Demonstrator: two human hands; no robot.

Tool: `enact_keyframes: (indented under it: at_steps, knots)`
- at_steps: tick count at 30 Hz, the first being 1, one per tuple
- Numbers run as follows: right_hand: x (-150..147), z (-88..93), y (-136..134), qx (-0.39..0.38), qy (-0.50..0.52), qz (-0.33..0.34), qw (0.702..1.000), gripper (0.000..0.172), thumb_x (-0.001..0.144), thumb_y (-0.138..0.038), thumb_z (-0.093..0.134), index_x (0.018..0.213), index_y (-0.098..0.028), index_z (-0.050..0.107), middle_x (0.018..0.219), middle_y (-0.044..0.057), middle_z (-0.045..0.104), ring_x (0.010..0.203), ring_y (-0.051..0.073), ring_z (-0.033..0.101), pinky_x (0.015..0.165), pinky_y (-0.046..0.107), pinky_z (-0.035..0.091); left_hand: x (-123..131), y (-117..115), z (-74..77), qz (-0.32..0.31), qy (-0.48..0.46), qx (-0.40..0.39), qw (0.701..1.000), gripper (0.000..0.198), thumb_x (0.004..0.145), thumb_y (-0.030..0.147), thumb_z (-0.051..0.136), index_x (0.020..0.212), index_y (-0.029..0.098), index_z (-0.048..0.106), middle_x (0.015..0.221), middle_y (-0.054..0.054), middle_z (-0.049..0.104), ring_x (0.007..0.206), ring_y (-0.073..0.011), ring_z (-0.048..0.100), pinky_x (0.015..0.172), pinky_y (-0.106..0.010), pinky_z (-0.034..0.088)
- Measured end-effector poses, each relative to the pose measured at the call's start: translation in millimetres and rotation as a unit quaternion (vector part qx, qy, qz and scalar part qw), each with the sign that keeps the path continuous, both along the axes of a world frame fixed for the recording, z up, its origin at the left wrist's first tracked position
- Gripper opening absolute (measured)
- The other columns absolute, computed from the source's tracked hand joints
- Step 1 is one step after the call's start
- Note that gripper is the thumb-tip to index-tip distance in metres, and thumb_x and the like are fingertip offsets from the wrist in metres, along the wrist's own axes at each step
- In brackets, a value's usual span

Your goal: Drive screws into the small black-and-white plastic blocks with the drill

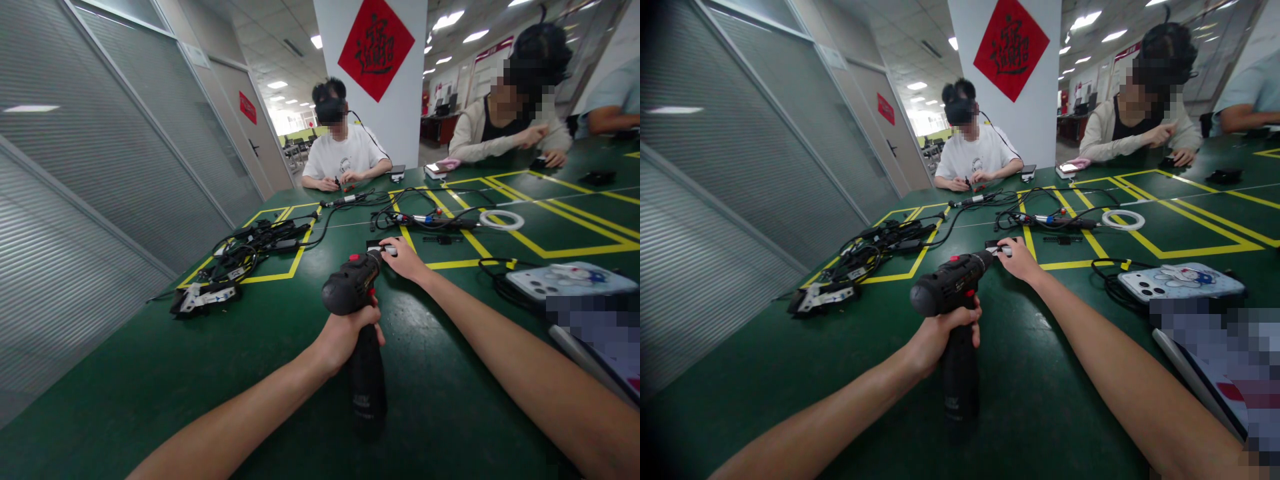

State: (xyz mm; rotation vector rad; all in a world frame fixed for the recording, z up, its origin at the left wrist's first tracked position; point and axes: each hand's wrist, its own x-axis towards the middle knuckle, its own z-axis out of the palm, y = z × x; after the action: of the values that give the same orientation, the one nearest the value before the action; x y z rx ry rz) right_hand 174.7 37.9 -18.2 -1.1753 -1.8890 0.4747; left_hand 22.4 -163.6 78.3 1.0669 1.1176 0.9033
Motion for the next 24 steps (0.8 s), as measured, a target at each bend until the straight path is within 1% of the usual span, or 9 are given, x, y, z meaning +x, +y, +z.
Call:
enact_keyframes:
  at_steps: [7,12,18,24]
  knots:
    - [-0.2,1.3,-1.1,-0.005,0.001,0.000,1.000,0.029,0.080,-0.028,0.056,0.108,-0.024,0.061,0.101,0.006,0.050,0.087,0.018,0.056,0.091,0.035,0.044,0.0,0.1,0.2,-0.002,-0.007,-0.006,1.000,0.017,0.072,0.019,0.053,0.088,0.016,0.050,0.049,0.001,0.055,0.046,-0.0122,0.052,0.052,-0.023,0.039]
    - [-0.2,1.6,-1.7,-0.005,-0.001,0.000,1.000,0.028,0.080,-0.027,0.056,0.108,-0.024,0.061,0.101,0.006,0.050,0.088,0.018,0.057,0.090,0.034,0.045,0.7,0.3,2.2,0.007,-0.004,-0.003,1.000,0.016,0.071,0.019,0.054,0.087,0.016,0.051,0.049,0.001,0.056,0.046,-0.0121,0.052,0.051,-0.023,0.038]
    - [0.1,2.3,-2.4,-0.004,-0.003,-0.001,1.000,0.028,0.081,-0.027,0.056,0.108,-0.024,0.061,0.104,0.006,0.050,0.090,0.019,0.057,0.091,0.035,0.044,0.5,0.1,1.8,0.004,-0.008,-0.003,1.000,0.017,0.071,0.020,0.055,0.086,0.015,0.051,0.048,0.002,0.054,0.046,-0.0124,0.052,0.052,-0.023,0.039]
    - [0.1,2.6,-3.2,0.000,0.002,0.003,1.000,0.028,0.080,-0.025,0.057,0.107,-0.023,0.061,0.102,0.006,0.050,0.090,0.018,0.057,0.092,0.034,0.043,-0.4,0.3,0.9,-0.006,-0.003,0.004,1.000,0.015,0.072,0.019,0.052,0.086,0.016,0.050,0.050,0.000,0.056,0.046,-0.0118,0.052,0.052,-0.023,0.039]
